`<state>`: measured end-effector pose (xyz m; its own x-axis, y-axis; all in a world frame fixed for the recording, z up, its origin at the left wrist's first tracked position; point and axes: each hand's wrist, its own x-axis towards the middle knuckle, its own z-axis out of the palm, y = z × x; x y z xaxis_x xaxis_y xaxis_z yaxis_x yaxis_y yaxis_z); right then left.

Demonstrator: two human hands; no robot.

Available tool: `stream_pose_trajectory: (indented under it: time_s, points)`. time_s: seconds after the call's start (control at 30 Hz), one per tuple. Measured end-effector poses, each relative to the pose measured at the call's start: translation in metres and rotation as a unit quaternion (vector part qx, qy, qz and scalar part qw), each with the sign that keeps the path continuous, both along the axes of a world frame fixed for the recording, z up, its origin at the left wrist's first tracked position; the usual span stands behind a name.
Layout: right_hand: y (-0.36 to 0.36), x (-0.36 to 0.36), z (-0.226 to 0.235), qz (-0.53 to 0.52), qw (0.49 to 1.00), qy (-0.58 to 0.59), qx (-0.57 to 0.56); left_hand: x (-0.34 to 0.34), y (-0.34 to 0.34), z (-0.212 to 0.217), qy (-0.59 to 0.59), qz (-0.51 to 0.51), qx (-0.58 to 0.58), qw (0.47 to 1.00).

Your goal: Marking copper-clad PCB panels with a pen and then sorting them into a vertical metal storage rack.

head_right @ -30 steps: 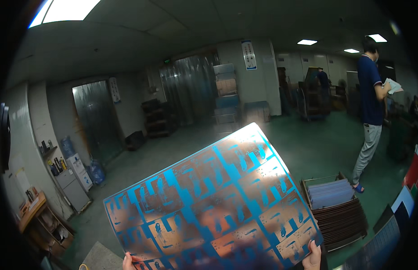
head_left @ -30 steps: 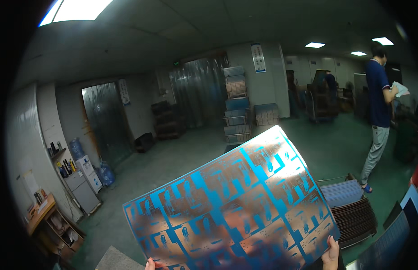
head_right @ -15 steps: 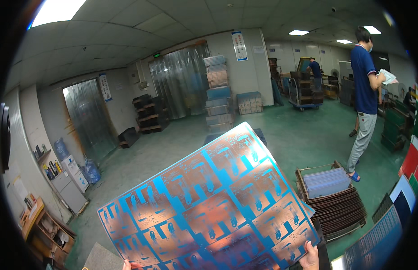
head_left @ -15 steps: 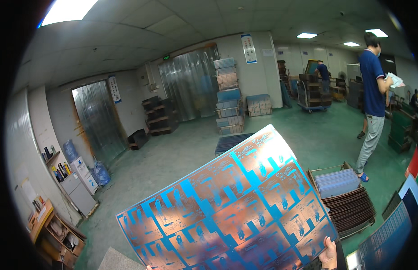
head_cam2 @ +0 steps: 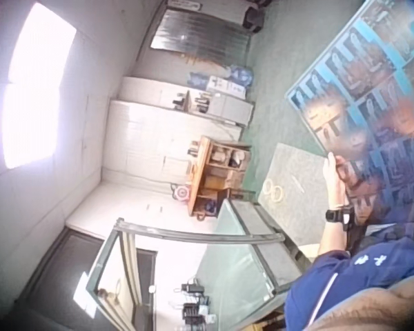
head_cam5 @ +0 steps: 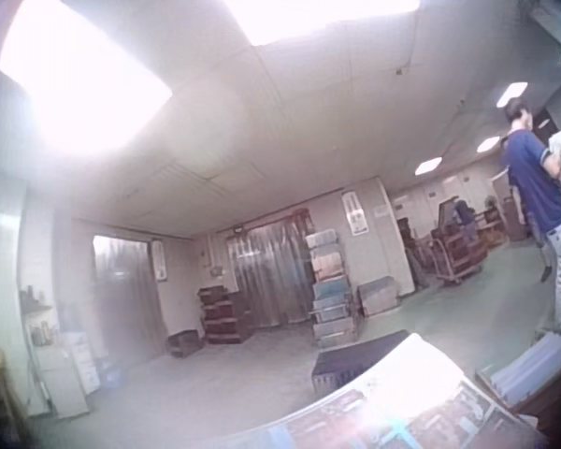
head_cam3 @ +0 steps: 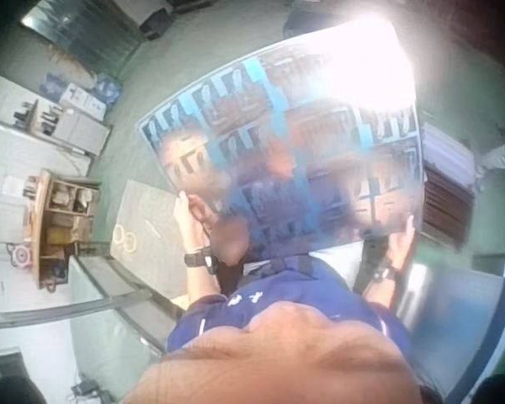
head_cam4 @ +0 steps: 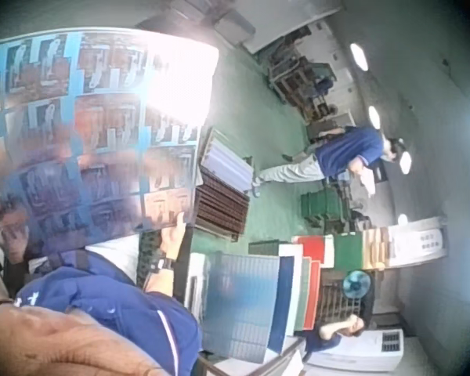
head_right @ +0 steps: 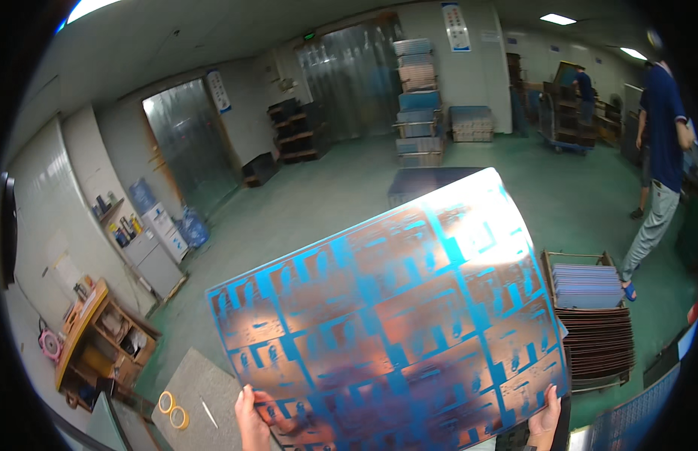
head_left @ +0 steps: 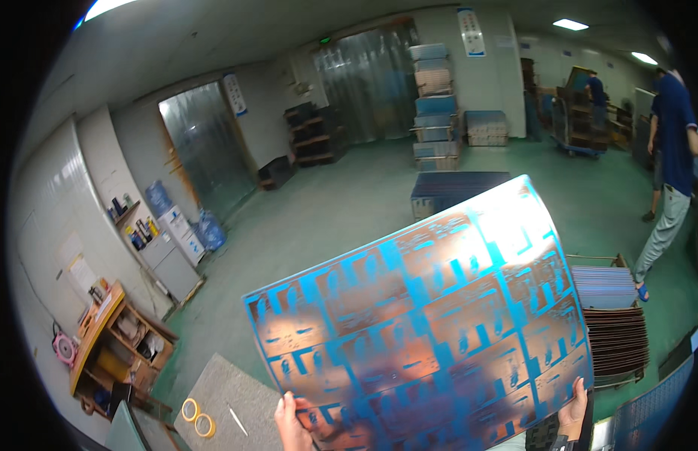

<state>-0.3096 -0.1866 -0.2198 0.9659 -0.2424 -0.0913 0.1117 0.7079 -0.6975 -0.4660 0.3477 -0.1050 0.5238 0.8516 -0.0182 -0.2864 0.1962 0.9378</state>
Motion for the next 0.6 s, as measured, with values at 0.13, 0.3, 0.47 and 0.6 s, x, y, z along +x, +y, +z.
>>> stream_pose_trajectory:
  time_s: [0.13,0.3,0.47,0.6]
  points:
    - [-0.009,0.003,-0.009,0.011,0.998,0.02,0.056,0.006,-0.013,0.009,-0.004,0.0,-0.015,1.0]
    - [-0.012,0.0,0.0,-0.021,0.997,0.034,0.067,0.011,-0.019,0.012,0.026,-0.032,-0.016,0.999]
    - [-0.018,0.002,0.003,-0.082,0.993,0.049,0.071,0.017,-0.024,0.016,0.028,-0.058,-0.056,0.996]
    - [-0.038,0.004,-0.015,-0.081,0.994,0.053,0.049,0.02,-0.033,0.023,0.027,-0.06,-0.058,0.996]
